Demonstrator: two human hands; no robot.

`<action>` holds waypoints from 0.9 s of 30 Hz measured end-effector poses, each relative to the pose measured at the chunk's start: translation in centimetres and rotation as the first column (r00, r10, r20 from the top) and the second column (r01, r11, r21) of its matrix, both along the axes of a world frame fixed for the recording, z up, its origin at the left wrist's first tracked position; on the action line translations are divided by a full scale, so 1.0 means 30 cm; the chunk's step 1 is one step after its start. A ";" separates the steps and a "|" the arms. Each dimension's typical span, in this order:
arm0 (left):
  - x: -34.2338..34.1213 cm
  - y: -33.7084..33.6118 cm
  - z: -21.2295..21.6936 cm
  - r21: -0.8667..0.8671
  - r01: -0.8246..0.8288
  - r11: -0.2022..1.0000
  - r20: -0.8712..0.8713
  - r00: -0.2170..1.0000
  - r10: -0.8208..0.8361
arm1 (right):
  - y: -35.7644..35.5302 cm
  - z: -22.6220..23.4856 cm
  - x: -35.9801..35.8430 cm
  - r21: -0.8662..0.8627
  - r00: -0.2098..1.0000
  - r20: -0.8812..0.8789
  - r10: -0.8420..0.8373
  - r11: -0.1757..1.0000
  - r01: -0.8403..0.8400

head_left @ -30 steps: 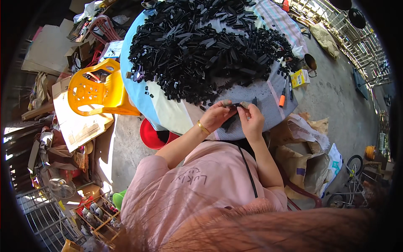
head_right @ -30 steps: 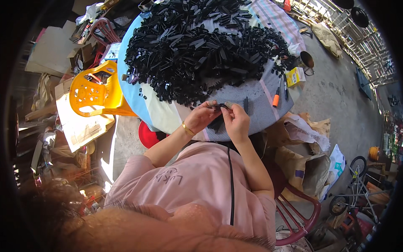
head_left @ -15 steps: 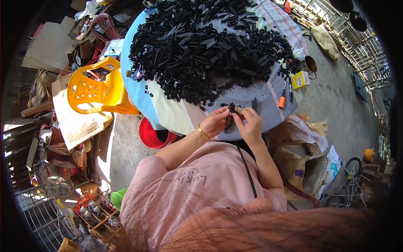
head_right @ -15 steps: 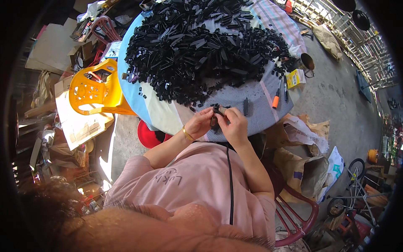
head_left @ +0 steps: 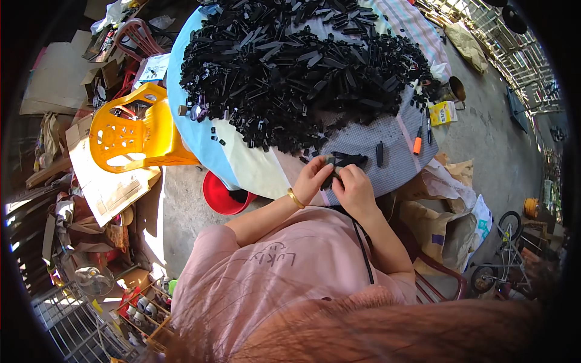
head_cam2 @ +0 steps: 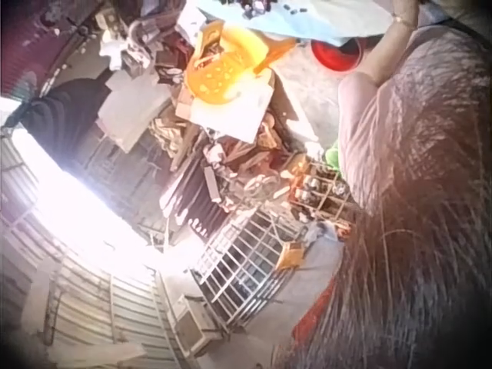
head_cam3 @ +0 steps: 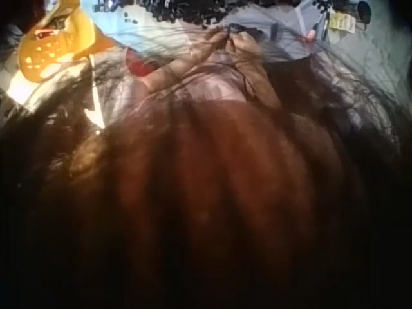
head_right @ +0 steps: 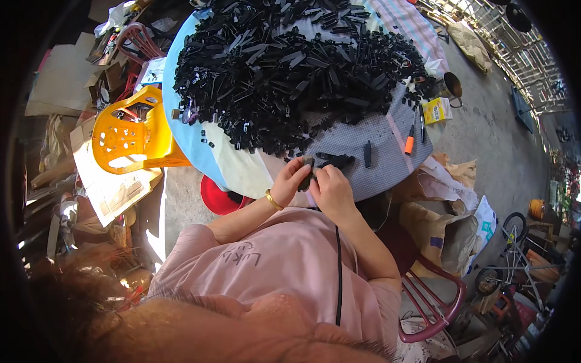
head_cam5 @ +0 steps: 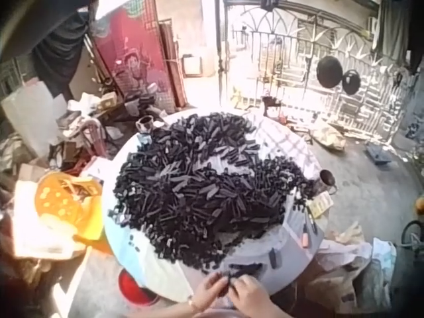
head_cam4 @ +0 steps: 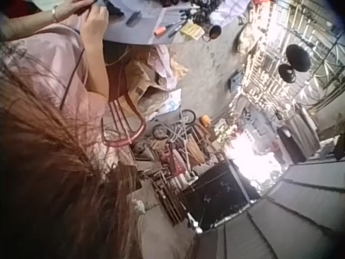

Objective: Assembling small black plastic hardware components manually.

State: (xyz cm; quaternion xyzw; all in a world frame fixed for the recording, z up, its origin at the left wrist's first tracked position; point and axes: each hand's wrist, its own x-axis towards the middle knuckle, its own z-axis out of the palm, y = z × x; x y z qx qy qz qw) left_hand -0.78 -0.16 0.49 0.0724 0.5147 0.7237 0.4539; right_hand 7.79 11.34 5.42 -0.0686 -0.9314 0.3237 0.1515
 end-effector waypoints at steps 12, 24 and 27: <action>-0.001 -0.107 -0.096 -0.107 -0.244 0.964 -0.224 0.950 0.215 | -0.147 -0.148 -0.041 -0.056 0.975 0.167 0.147 0.989 -0.139; 0.073 -0.215 -0.079 -0.015 -0.200 0.980 0.521 0.835 0.179 | 0.114 -0.388 -0.274 0.202 0.968 0.252 0.020 0.977 -0.073; 0.104 -0.235 -0.021 0.034 -0.233 0.972 0.499 0.846 0.186 | 0.136 -0.416 -0.296 0.243 0.972 0.215 0.096 0.959 -0.148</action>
